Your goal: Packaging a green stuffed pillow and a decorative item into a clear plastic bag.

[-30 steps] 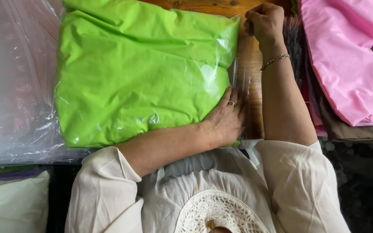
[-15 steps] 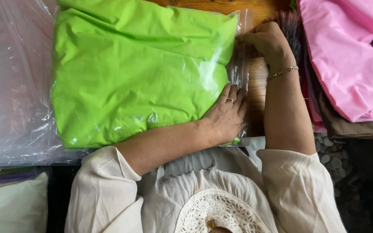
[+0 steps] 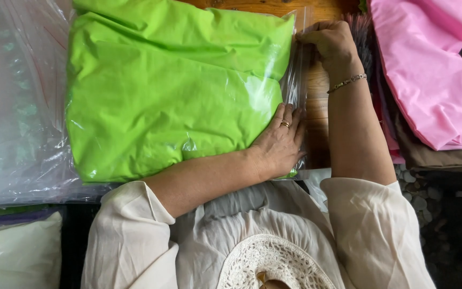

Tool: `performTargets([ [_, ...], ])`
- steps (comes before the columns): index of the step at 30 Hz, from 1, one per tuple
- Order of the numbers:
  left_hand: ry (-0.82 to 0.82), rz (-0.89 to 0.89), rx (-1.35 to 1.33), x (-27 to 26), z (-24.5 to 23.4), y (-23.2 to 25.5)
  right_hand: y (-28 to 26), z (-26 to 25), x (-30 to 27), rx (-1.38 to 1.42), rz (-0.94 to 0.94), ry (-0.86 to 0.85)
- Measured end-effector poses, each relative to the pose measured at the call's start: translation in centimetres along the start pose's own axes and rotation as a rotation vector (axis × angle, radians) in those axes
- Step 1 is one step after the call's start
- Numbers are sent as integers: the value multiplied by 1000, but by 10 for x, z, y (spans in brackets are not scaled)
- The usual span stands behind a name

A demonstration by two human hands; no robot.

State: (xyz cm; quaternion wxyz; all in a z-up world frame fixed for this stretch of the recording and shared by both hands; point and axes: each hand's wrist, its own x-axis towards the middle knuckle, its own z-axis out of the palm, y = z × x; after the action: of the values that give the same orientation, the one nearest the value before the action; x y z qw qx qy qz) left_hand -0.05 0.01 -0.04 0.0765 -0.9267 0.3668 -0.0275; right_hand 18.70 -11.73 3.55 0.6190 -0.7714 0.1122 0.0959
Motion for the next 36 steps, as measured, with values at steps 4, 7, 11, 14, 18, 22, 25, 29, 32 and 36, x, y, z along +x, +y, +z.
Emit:
performTargets([
  [4, 9, 18, 29, -1, -3, 0, -4, 1, 18, -4, -15, 70],
  [7, -1, 39, 44, -2, -5, 0, -1, 1, 33, -32, -59, 92],
  [11, 47, 13, 31, 2, 5, 2, -5, 8, 36, 29, -133, 100],
  [14, 22, 43, 39, 0, 0, 1, -7, 12, 32, -3, -228, 72],
  [18, 56, 52, 43, 0, 2, 2, 0, 14, 44, -27, -348, 60],
  [22, 28, 66, 39, 0, -2, -1, 15, 9, 68, -281, -438, 277],
  [25, 58, 37, -40, 5, 6, -1, 0, 10, 46, -311, -371, 232],
  [29, 158, -24, -246, 10, 12, -5, -3, -4, 25, -351, -211, 20],
  [32, 347, -68, -417, 10, -1, -13, -25, 5, -33, -506, 14, -64],
  [36, 307, -69, -411, 16, 6, -11, 5, -9, -42, -740, -51, -140],
])
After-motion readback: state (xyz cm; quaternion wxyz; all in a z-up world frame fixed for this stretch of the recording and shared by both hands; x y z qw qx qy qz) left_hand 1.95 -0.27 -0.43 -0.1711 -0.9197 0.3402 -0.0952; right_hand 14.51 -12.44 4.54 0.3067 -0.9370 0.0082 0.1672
